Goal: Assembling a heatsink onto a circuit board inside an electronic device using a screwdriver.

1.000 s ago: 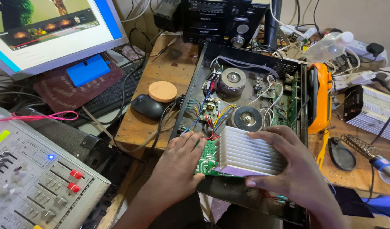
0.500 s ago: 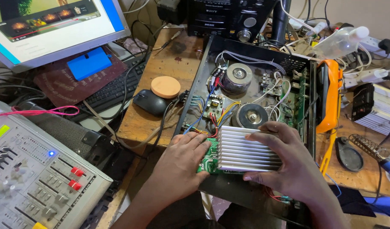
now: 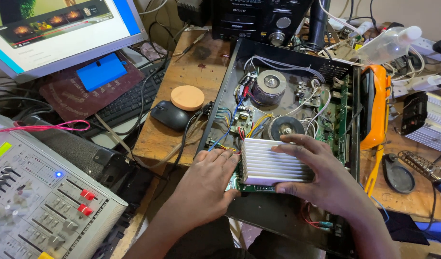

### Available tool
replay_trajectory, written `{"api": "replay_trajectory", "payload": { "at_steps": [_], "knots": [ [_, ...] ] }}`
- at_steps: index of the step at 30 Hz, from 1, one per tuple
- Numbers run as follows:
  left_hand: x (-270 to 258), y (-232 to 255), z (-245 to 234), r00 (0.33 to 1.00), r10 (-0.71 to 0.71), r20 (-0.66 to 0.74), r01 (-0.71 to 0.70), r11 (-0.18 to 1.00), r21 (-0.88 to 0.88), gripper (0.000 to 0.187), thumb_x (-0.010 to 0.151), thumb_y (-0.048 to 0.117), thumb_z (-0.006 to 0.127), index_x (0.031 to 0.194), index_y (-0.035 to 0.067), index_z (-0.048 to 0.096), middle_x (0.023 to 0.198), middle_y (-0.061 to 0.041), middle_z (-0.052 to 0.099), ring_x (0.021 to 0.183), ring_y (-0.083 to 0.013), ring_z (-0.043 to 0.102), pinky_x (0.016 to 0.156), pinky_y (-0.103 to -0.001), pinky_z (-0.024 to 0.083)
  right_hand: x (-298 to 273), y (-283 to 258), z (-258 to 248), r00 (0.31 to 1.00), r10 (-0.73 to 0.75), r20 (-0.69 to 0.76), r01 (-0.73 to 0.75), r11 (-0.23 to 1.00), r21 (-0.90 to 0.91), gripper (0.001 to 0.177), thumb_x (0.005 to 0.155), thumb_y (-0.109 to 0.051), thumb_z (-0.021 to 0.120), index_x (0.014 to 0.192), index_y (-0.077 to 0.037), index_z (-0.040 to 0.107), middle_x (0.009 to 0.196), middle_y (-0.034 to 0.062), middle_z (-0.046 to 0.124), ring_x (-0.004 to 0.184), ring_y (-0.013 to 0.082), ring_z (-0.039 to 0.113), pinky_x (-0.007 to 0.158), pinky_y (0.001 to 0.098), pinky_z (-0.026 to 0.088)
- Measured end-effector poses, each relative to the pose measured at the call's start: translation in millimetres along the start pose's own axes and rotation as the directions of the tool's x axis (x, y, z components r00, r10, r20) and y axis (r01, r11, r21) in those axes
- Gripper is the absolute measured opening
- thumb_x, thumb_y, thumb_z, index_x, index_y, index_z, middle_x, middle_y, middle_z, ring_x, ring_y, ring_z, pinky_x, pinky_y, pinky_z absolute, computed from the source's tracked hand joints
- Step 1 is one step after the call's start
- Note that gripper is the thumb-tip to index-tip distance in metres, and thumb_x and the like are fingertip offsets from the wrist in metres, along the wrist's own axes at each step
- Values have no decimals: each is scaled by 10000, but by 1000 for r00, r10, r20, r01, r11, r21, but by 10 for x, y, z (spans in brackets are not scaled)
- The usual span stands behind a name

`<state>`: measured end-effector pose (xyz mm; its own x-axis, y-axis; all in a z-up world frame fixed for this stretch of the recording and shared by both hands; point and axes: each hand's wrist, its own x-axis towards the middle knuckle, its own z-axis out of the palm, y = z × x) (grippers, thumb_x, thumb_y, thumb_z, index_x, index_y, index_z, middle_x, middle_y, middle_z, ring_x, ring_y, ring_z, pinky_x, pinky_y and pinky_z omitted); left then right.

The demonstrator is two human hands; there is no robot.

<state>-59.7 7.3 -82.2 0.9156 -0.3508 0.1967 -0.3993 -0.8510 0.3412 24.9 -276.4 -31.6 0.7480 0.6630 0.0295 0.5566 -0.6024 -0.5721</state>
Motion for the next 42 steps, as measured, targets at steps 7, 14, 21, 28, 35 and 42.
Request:
{"api": "replay_trajectory", "payload": {
  "at_steps": [7,14,21,28,35,42],
  "knots": [
    [85,-68,-123,994,73,82,-65,993,-97,807,790,454,899,1387,29,562,1332,-141,646,1203,-388,576,1017,-513,408,-35,-29,-1,996,54,-65,-46,991,123,679,849,-414,824,1483,-246,647,1701,55,460,1592,248,431,1218,467,362],
    [111,-135,-100,997,61,46,-50,976,-214,770,827,419,869,1421,20,587,1293,-175,697,1208,-395,606,1024,-501,405,19,-2,-32,973,189,-133,-179,981,79,684,780,-462,861,1414,-245,727,1540,-15,676,1409,185,630,1090,390,496],
    [284,-138,-440,992,-58,109,107,843,-527,655,938,410,785,1431,6,634,1237,-244,756,1255,-454,681,1096,-497,435,248,-27,-218,921,332,-204,-244,899,363,513,853,-404,857,1276,-114,826,1208,259,796,1158,505,750,999,662,562],
    [361,-135,-412,966,-215,144,259,796,-547,472,1004,465,677,1404,216,659,1204,-241,749,1161,-535,688,958,-603,556,320,-51,-230,890,368,-270,-243,882,403,338,968,-439,791,1147,-168,887,884,212,826,911,292,726,857,506,582],
    [384,-81,-446,963,-227,142,268,794,-546,483,1091,455,557,1443,130,620,1202,-290,720,1190,-574,656,980,-690,544,407,-14,-239,881,321,-348,-170,900,401,254,1062,-365,738,1147,-164,869,724,168,768,710,174,607,657,387,557],
    [337,-194,-172,974,-213,78,226,891,-394,544,1030,488,562,1408,110,663,1351,-118,743,1274,-358,634,1019,-490,464,223,29,-372,913,407,-24,-350,812,467,493,891,-320,714,1366,-198,765,1563,-15,715,1451,154,630,1097,353,542]
  ]
}}
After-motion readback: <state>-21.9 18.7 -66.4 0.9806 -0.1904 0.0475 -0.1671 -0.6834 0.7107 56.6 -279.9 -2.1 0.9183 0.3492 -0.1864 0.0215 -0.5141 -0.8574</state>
